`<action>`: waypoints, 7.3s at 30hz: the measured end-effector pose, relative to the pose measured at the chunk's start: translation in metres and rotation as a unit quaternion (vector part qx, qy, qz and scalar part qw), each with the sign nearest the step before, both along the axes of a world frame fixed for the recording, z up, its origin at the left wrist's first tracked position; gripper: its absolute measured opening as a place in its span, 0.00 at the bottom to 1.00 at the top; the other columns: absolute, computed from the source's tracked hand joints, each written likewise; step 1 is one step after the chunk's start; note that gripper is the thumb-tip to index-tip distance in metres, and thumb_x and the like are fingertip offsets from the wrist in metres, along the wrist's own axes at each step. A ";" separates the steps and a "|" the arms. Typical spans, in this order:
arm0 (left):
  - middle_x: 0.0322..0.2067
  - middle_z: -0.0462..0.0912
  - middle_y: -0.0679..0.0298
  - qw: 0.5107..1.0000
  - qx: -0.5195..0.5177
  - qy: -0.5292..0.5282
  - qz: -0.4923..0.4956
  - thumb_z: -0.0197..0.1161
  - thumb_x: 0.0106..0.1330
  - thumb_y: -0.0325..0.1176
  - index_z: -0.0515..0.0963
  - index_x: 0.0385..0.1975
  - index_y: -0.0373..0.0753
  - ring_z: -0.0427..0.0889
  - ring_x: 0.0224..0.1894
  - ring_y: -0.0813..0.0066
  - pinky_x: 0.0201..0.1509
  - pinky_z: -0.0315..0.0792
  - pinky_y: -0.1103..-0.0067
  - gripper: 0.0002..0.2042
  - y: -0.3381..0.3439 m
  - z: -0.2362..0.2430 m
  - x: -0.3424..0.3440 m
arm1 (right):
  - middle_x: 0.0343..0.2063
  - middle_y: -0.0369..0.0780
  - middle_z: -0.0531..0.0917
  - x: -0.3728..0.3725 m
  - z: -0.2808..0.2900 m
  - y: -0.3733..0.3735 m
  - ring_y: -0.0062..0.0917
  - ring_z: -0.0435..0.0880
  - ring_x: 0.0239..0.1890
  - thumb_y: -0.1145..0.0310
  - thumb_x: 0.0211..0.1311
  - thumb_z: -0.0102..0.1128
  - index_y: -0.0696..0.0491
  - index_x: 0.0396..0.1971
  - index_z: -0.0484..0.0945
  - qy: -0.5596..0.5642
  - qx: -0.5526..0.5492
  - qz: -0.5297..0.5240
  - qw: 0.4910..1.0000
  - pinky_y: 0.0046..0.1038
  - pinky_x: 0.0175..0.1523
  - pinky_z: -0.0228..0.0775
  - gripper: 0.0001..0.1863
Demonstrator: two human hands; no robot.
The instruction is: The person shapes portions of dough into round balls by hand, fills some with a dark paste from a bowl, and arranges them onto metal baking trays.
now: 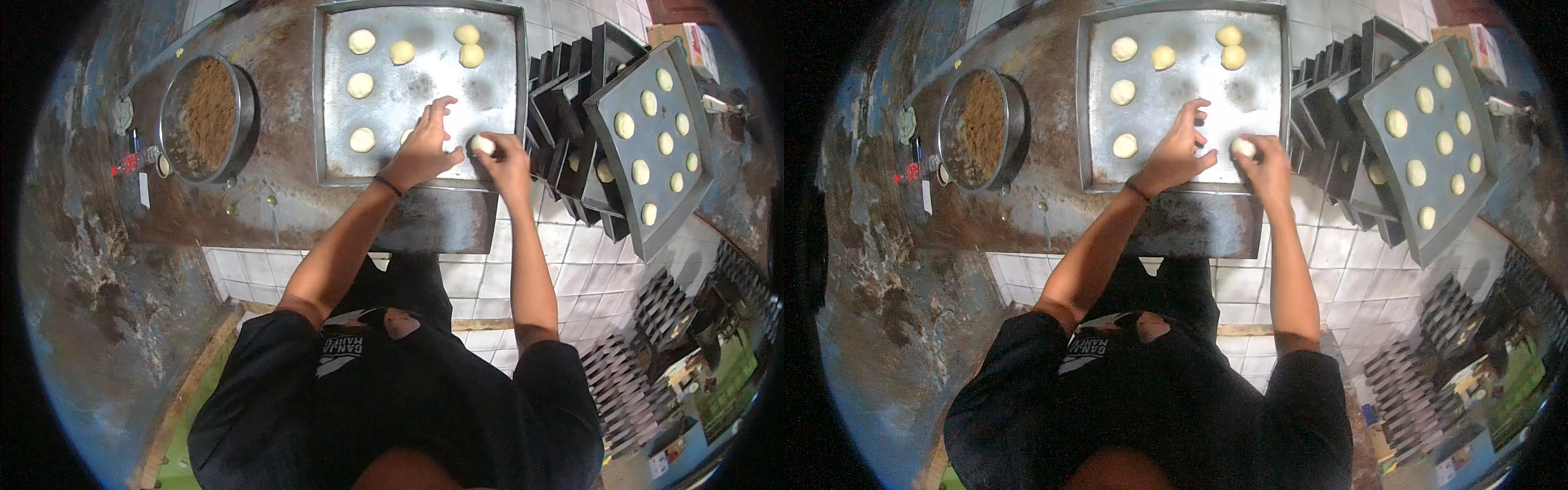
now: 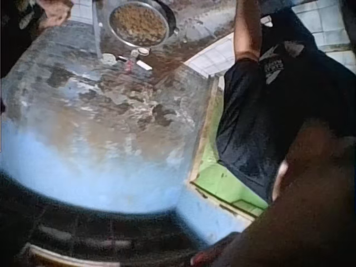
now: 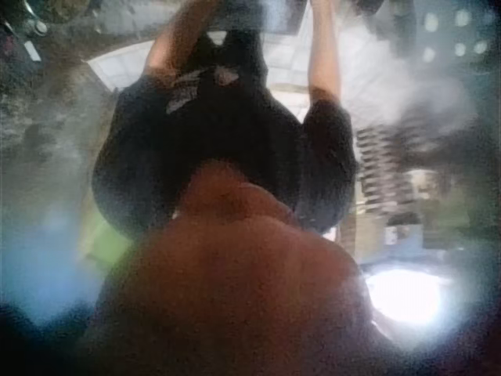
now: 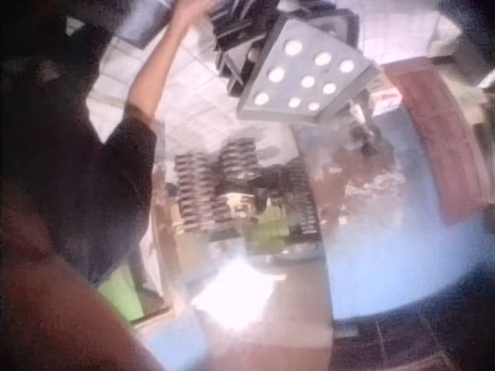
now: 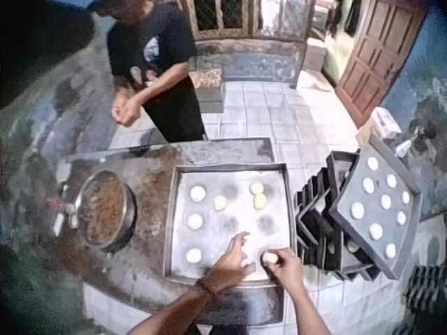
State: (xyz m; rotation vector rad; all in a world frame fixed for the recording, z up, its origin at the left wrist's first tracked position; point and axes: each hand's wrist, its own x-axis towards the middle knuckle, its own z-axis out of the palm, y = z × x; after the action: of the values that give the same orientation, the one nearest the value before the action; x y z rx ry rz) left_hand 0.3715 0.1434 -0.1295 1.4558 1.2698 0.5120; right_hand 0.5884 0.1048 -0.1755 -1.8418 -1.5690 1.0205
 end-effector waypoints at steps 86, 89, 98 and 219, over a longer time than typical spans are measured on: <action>0.50 0.85 0.56 0.889 0.189 -0.156 0.387 0.78 0.58 0.30 0.76 0.57 0.33 0.84 0.54 0.63 0.59 0.78 0.69 0.27 -0.171 0.079 -0.477 | 0.24 0.48 0.83 -0.587 0.161 0.075 0.40 0.83 0.28 0.45 0.70 0.67 0.62 0.40 0.88 0.017 -0.015 0.389 0.921 0.40 0.41 0.74 0.28; 0.48 0.86 0.53 0.903 0.110 -0.070 0.410 0.78 0.57 0.29 0.74 0.57 0.30 0.87 0.52 0.59 0.60 0.79 0.67 0.29 -0.184 0.038 -0.511 | 0.41 0.54 0.90 -0.607 0.032 0.146 0.48 0.90 0.47 0.44 0.60 0.75 0.64 0.46 0.86 -0.098 0.070 0.400 0.909 0.43 0.55 0.80 0.34; 0.40 0.90 0.62 0.789 -0.068 -0.315 0.523 0.73 0.64 0.25 0.81 0.49 0.35 0.86 0.35 0.80 0.27 0.72 0.83 0.14 -0.194 0.057 -0.573 | 0.47 0.53 0.88 -0.656 -0.048 0.174 0.47 0.89 0.51 0.64 0.62 0.73 0.55 0.52 0.87 -0.221 0.060 0.409 0.883 0.41 0.55 0.81 0.20; 0.56 0.77 0.57 0.985 -0.025 0.092 0.141 0.76 0.59 0.20 0.52 0.74 0.40 0.77 0.27 0.81 0.35 0.77 0.79 0.46 -0.046 0.016 -0.158 | 0.79 0.55 0.52 -0.038 -0.072 0.111 0.44 0.48 0.83 0.41 0.75 0.52 0.69 0.75 0.56 -0.346 0.119 0.211 0.907 0.45 0.84 0.43 0.48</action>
State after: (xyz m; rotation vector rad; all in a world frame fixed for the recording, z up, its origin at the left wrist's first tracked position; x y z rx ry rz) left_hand 0.2135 0.0977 -0.1131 1.3112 1.6395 0.5371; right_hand 0.5503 0.2159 -0.2473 -1.8243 -2.4605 0.2813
